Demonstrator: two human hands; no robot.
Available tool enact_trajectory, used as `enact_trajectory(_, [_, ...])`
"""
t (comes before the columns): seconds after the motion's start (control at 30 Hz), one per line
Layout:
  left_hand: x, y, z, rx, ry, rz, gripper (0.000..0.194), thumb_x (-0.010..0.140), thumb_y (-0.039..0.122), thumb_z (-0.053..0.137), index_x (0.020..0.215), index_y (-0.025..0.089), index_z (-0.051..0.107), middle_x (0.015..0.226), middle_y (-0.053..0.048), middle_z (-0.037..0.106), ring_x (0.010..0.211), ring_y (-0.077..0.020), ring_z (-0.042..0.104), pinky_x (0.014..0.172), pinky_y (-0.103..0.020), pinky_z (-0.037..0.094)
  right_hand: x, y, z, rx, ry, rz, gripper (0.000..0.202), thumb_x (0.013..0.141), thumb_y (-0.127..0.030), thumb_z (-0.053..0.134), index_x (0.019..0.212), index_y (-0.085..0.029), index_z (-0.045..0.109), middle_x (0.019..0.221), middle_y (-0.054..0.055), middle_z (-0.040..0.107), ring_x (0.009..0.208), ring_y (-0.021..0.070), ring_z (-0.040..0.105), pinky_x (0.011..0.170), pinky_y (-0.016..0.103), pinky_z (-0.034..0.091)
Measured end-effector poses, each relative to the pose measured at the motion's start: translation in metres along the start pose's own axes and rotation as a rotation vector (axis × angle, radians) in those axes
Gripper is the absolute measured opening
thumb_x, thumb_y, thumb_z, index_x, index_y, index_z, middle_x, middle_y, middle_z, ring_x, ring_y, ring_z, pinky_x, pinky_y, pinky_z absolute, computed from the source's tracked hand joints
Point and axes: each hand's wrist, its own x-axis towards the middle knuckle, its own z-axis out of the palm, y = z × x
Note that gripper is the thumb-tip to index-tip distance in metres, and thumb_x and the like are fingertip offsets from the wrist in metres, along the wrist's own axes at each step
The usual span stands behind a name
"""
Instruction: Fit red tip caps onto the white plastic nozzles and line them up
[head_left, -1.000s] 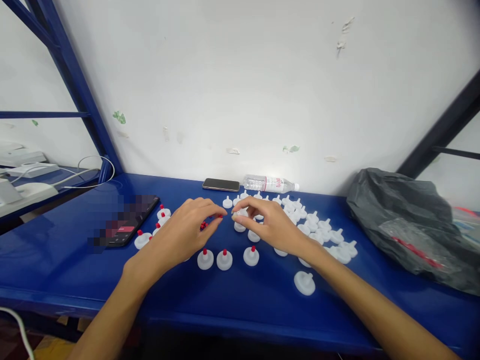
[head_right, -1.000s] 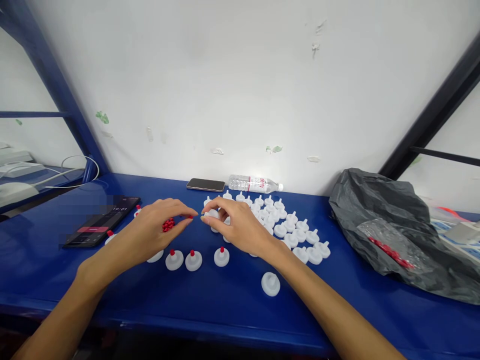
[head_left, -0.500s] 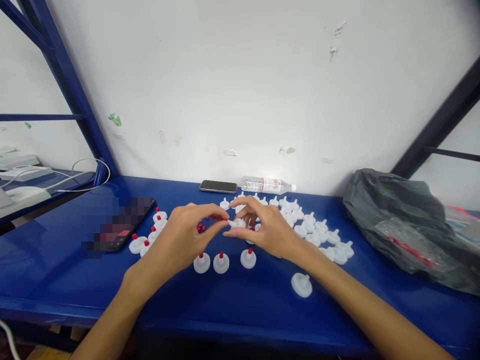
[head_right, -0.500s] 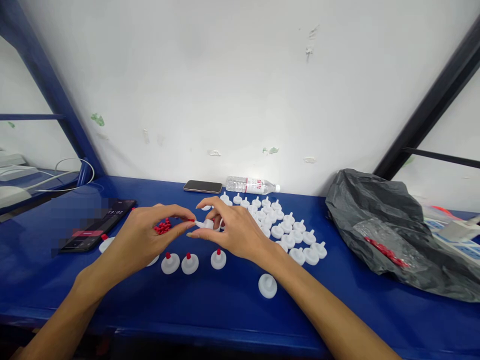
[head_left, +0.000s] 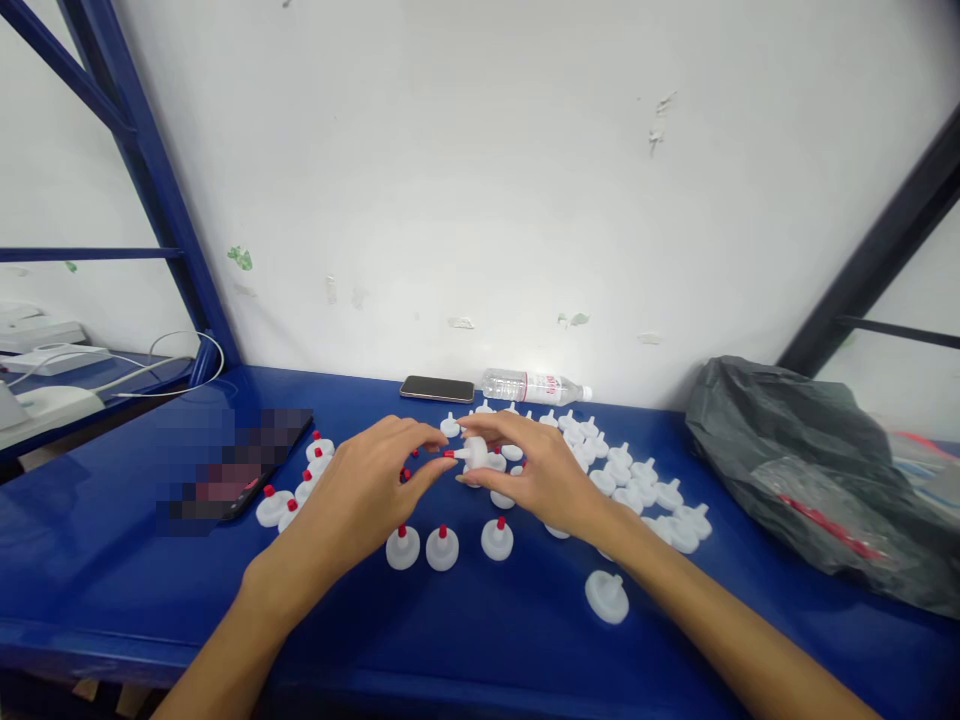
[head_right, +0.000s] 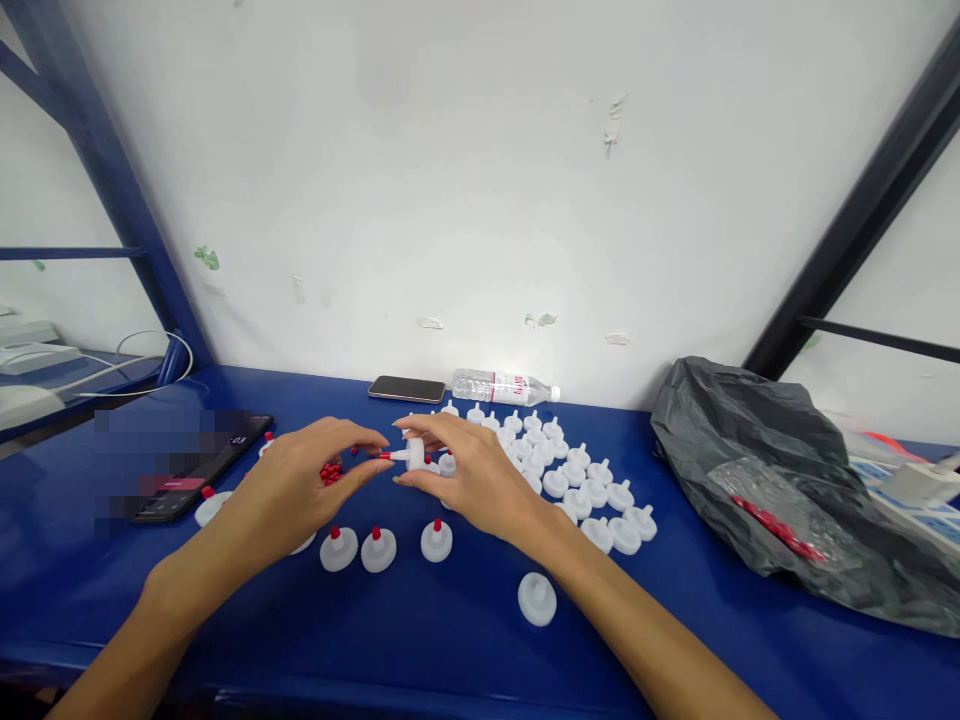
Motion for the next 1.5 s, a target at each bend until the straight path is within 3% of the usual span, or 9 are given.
enact_trajectory(0.2, [0.0, 0.004, -0.001, 0.05, -0.136, 0.056, 0.033, 0.11, 0.035, 0.035, 0.102, 0.022, 0.064, 0.099, -0.005, 0.065, 0.091, -0.022, 0.057, 0.082, -0.036, 0.046, 0.002, -0.01, -0.004, -0.002, 0.087, 0.031, 0.035, 0.083, -0.036, 0.084, 0.117, -0.029, 0.076, 0.109, 0.002, 0.081, 0.091, 0.0214, 0.076, 0.082, 0.035, 0.063])
enact_trajectory(0.37, [-0.004, 0.01, -0.001, -0.062, -0.162, 0.017, 0.034, 0.111, 0.034, 0.027, 0.095, 0.023, 0.056, 0.097, -0.003, 0.058, 0.083, -0.0186, 0.054, 0.077, -0.034, 0.044, 0.002, -0.018, -0.003, 0.081, 0.12, 0.039, 0.037, 0.078, -0.033, 0.088, 0.115, -0.032, 0.079, 0.11, 0.0, 0.081, 0.097, 0.0237, 0.077, 0.084, 0.036, 0.064])
enact_trajectory(0.53, [-0.007, 0.012, -0.003, -0.194, -0.14, -0.012, 0.033, 0.111, 0.036, 0.027, 0.088, 0.023, 0.048, 0.09, 0.001, 0.056, 0.08, -0.0166, 0.052, 0.073, -0.031, 0.041, 0.002, -0.025, 0.001, 0.124, 0.15, 0.049, 0.039, 0.075, -0.03, 0.091, 0.113, -0.032, 0.08, 0.106, -0.001, 0.082, 0.092, 0.0215, 0.078, 0.081, 0.033, 0.064])
enact_trajectory(0.7, [-0.009, 0.012, -0.006, -0.245, -0.169, -0.039, 0.031, 0.11, 0.031, 0.028, 0.083, 0.023, 0.042, 0.081, 0.003, 0.055, 0.072, -0.0149, 0.049, 0.068, -0.029, 0.04, 0.002, -0.031, 0.005, 0.134, 0.16, 0.085, 0.032, 0.079, -0.037, 0.087, 0.11, -0.03, 0.081, 0.094, 0.001, 0.083, 0.078, 0.0202, 0.077, 0.069, 0.032, 0.063])
enact_trajectory(1.03, [-0.007, 0.01, -0.006, -0.217, -0.144, 0.02, 0.025, 0.106, 0.021, 0.032, 0.082, 0.023, 0.039, 0.076, 0.004, 0.051, 0.066, -0.0148, 0.044, 0.063, -0.028, 0.036, 0.0, -0.034, 0.011, 0.085, 0.2, 0.049, 0.028, 0.085, -0.039, 0.083, 0.111, -0.028, 0.081, 0.087, 0.0, 0.081, 0.076, 0.0176, 0.075, 0.073, 0.031, 0.06])
enact_trajectory(1.2, [-0.009, 0.008, -0.007, -0.211, -0.135, 0.015, 0.025, 0.107, 0.025, 0.032, 0.087, 0.024, 0.047, 0.078, 0.003, 0.058, 0.069, -0.0161, 0.051, 0.065, -0.029, 0.038, 0.0, -0.03, 0.017, 0.06, 0.229, -0.017, 0.029, 0.087, -0.036, 0.081, 0.113, -0.025, 0.079, 0.094, 0.0, 0.082, 0.077, 0.0163, 0.074, 0.074, 0.029, 0.058])
enact_trajectory(1.37, [-0.007, 0.007, -0.009, -0.116, -0.172, -0.008, 0.033, 0.108, 0.039, 0.032, 0.087, 0.024, 0.053, 0.084, 0.001, 0.064, 0.075, -0.0185, 0.056, 0.068, -0.031, 0.04, 0.004, -0.025, 0.01, 0.014, 0.06, 0.064, 0.031, 0.088, -0.034, 0.08, 0.117, -0.025, 0.077, 0.108, 0.0, 0.082, 0.088, 0.0177, 0.076, 0.08, 0.028, 0.057])
enact_trajectory(1.5, [0.001, 0.005, -0.01, -0.075, -0.186, -0.024, 0.038, 0.108, 0.044, 0.032, 0.093, 0.025, 0.062, 0.087, 0.0, 0.067, 0.079, -0.0195, 0.06, 0.073, -0.032, 0.043, 0.008, -0.02, -0.012, -0.025, -0.141, 0.073, 0.026, 0.101, -0.041, 0.062, 0.119, -0.029, 0.076, 0.111, -0.002, 0.081, 0.093, 0.017, 0.075, 0.083, 0.029, 0.053])
